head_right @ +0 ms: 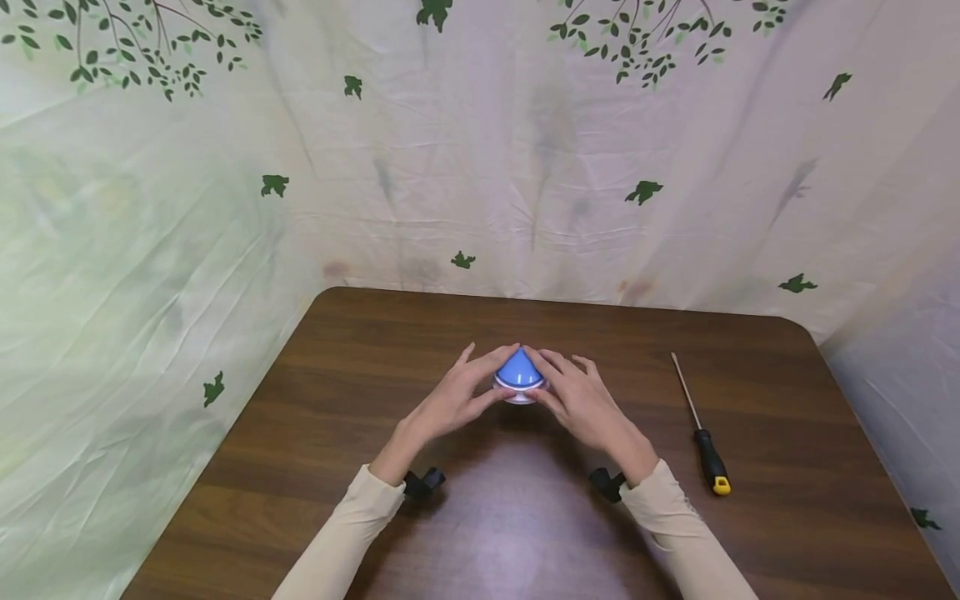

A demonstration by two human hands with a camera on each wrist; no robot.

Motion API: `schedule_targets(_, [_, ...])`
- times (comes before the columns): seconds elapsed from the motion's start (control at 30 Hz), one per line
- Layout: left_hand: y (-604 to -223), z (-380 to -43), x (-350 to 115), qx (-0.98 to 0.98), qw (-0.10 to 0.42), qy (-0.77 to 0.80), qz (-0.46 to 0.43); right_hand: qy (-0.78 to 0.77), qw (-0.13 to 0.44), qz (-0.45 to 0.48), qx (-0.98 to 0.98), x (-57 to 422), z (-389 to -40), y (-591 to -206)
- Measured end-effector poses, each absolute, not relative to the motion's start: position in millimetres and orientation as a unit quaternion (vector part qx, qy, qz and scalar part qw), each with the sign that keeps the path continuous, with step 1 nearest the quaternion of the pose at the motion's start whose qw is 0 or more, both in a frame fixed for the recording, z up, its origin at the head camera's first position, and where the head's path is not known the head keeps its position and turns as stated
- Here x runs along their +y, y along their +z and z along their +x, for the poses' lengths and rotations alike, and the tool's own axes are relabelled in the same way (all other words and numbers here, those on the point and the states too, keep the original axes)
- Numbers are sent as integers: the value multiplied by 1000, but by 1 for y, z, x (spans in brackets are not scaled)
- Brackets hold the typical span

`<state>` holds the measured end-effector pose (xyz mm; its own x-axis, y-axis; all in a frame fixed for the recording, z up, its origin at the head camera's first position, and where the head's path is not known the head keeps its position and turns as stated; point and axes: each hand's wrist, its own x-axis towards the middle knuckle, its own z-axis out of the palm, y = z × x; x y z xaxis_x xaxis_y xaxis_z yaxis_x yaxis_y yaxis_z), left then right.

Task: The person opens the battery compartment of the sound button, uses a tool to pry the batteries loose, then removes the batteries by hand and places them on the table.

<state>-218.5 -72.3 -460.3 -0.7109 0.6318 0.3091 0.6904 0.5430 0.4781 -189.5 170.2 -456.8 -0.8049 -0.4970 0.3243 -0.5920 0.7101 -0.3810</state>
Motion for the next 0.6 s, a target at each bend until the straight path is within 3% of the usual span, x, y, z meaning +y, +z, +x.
schedule_targets(0.3, [-442, -213, -77, -844, 67, -348, -403, 350, 98, 304, -881, 175, -189, -445])
schedule_targets(0.6, [-434, -211, -81, -821, 78, -383, -416, 448, 61, 266, -852, 173, -188, -438])
